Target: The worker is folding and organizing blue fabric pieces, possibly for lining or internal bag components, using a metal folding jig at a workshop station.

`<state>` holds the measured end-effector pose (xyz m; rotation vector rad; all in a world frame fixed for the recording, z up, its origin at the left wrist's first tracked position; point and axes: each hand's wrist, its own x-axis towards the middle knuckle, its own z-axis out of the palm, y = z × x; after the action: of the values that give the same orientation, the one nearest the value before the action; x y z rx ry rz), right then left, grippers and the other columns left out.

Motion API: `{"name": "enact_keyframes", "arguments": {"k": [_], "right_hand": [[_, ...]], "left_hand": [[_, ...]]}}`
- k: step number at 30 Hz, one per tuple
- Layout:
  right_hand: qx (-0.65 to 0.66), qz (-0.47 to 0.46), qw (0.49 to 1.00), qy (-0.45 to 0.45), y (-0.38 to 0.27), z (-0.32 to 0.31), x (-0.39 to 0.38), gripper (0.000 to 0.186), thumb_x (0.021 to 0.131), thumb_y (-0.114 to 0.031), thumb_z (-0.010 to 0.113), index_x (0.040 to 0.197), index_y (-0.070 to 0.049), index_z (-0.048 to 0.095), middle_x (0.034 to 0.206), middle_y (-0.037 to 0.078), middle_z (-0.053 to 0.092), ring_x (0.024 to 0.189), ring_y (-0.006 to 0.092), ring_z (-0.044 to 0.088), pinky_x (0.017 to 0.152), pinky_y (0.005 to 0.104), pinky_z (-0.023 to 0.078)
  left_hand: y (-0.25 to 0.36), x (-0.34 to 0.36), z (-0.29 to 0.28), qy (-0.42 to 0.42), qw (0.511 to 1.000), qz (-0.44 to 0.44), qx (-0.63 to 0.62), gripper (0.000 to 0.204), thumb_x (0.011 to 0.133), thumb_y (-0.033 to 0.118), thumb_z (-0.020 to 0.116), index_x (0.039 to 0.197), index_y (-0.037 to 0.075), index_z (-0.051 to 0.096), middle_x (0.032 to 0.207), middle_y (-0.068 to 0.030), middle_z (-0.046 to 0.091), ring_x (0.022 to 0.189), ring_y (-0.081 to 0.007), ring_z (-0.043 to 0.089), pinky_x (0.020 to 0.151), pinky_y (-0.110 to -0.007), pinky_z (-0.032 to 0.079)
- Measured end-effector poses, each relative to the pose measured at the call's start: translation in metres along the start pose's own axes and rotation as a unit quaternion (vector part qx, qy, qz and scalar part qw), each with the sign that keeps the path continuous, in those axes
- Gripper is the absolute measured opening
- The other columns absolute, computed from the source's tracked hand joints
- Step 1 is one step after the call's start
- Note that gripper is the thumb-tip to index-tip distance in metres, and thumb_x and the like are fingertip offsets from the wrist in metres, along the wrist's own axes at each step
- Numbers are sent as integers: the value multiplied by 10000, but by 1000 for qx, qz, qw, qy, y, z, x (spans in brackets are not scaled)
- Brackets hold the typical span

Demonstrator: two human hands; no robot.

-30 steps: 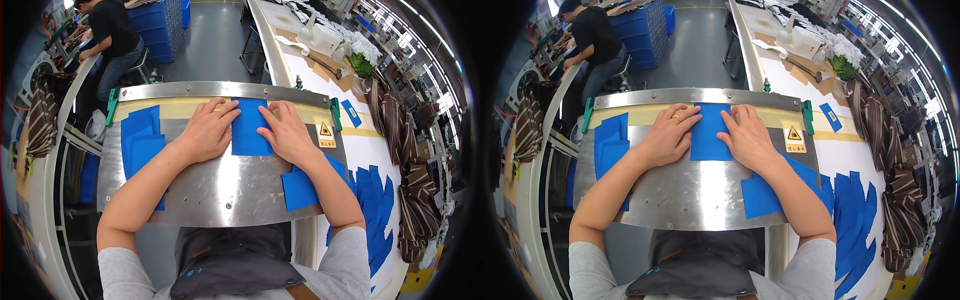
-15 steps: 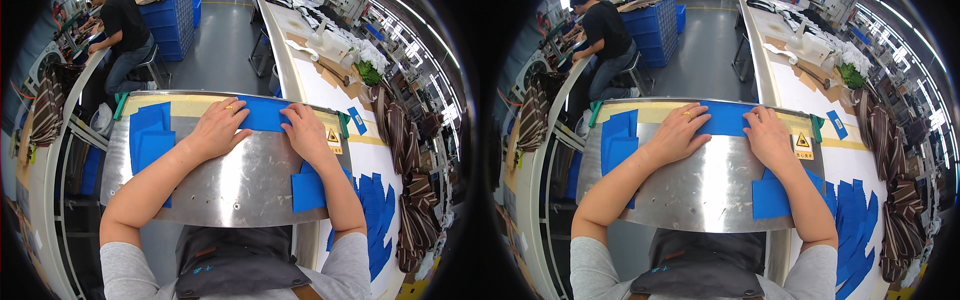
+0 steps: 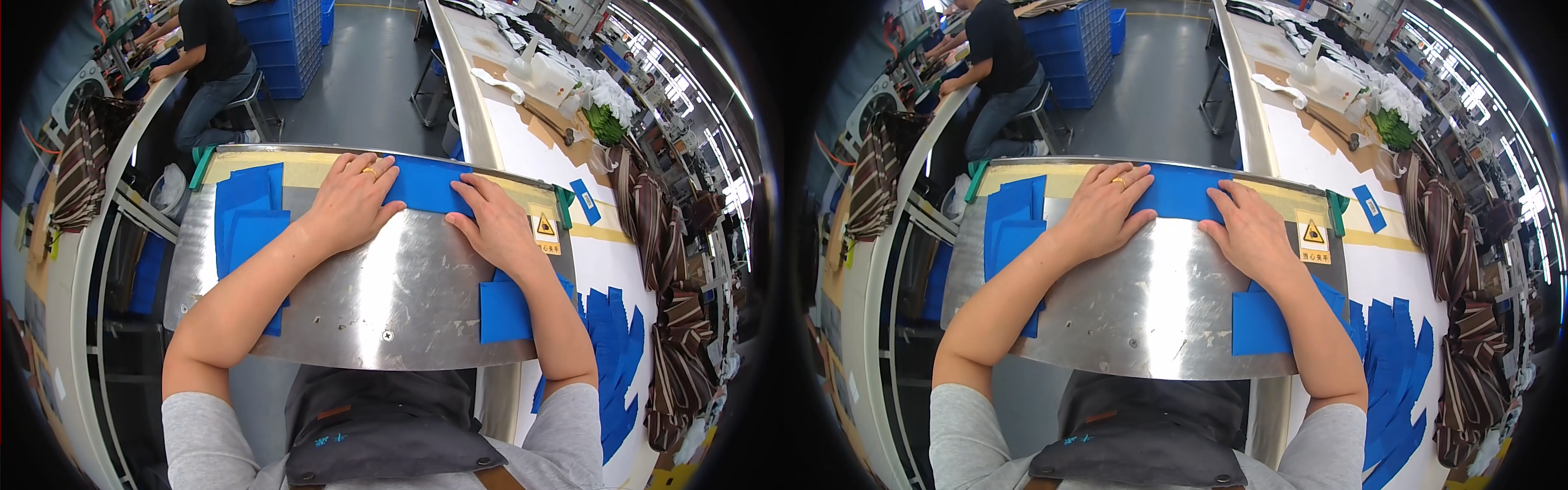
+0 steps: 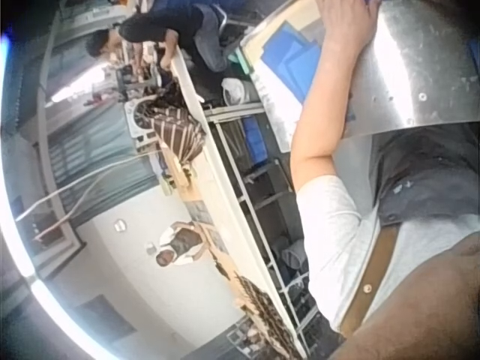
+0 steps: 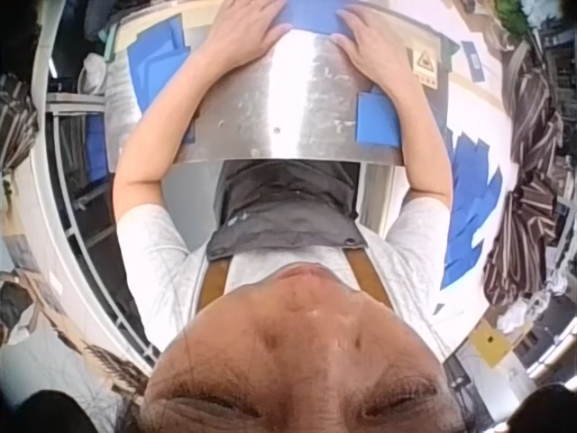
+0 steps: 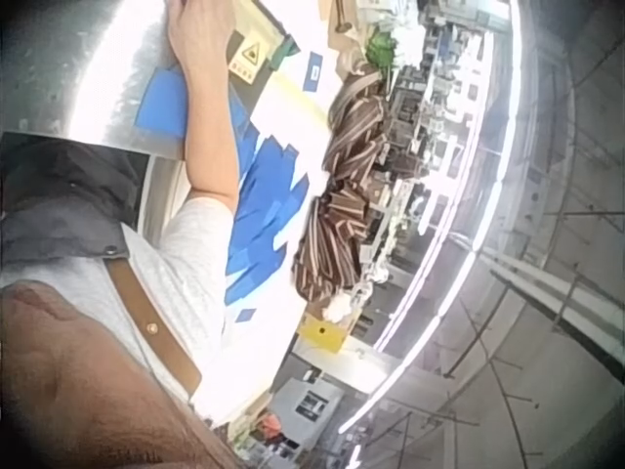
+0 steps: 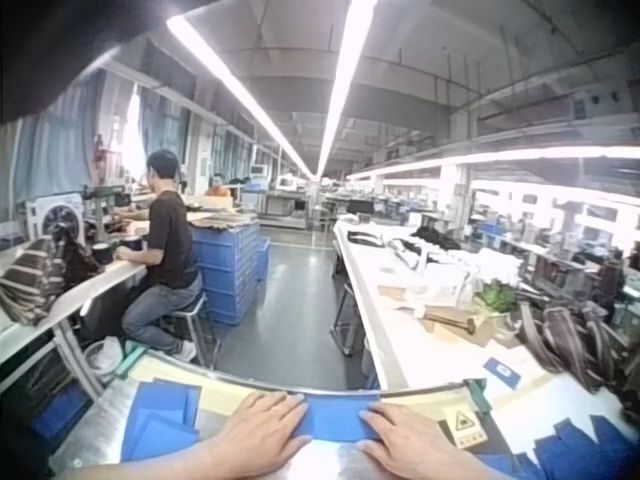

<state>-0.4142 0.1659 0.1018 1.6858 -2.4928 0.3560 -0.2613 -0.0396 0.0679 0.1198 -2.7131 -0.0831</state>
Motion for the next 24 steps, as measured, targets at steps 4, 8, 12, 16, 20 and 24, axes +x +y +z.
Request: {"name": "enact_keyframes", "arguments": {"k": [4, 8, 12, 16, 20, 24], "right_hand": [[-14, -9, 1000, 2, 0, 1, 0, 500, 925, -339, 680, 1313, -32, 606, 1385, 135, 562, 1287, 304, 536, 1058, 412, 462], [11, 8, 1000, -6, -3, 0, 1, 483, 914, -315, 694, 1299, -34, 618, 1304, 120, 579, 1201, 299, 580, 1010, 406, 488], [10, 5, 1000, -13, -7, -7, 3, 449, 902, -286, 708, 1273, -43, 639, 1237, 96, 588, 1106, 292, 615, 967, 406, 503], [-17, -18, 1000, 6, -4, -5, 5, 391, 907, -254, 699, 1241, -55, 649, 1166, 105, 616, 1080, 296, 624, 953, 398, 504], [-9, -58, 998, 9, -2, -5, 14, 271, 906, -215, 687, 1118, -51, 650, 1071, 99, 632, 1034, 301, 627, 901, 418, 504], [-30, -113, 993, 15, 4, -1, 20, 125, 901, -141, 660, 981, -65, 602, 977, 87, 620, 908, 320, 635, 822, 434, 498]], "left_hand": [[0, 0, -2, 1, 1000, 3, 5, 534, 962, 379, 602, 1306, -28, 600, 1384, -179, 542, 1335, -352, 436, 1135, -448, 317], [4, 1, -13, -38, 999, -18, -25, 531, 974, 386, 586, 1298, -33, 605, 1331, -178, 538, 1300, -361, 434, 1110, -448, 326], [-4, 7, -24, -53, 995, -22, -84, 457, 1016, 315, 504, 1291, -34, 608, 1232, -180, 595, 1214, -324, 494, 1078, -445, 343], [-15, 15, -49, -61, 979, -59, -183, 396, 1035, 244, 425, 1275, -10, 611, 1102, -193, 664, 1115, -333, 569, 1021, -434, 396], [-26, 14, -65, -44, 962, -81, -257, 285, 1004, 198, 521, 1130, -20, 654, 979, -193, 710, 935, -310, 673, 857, -379, 507], [-33, 13, -92, -6, 963, -83, -255, 225, 957, 183, 634, 971, -36, 686, 794, -158, 706, 750, -250, 689, 714, -336, 536]]}}
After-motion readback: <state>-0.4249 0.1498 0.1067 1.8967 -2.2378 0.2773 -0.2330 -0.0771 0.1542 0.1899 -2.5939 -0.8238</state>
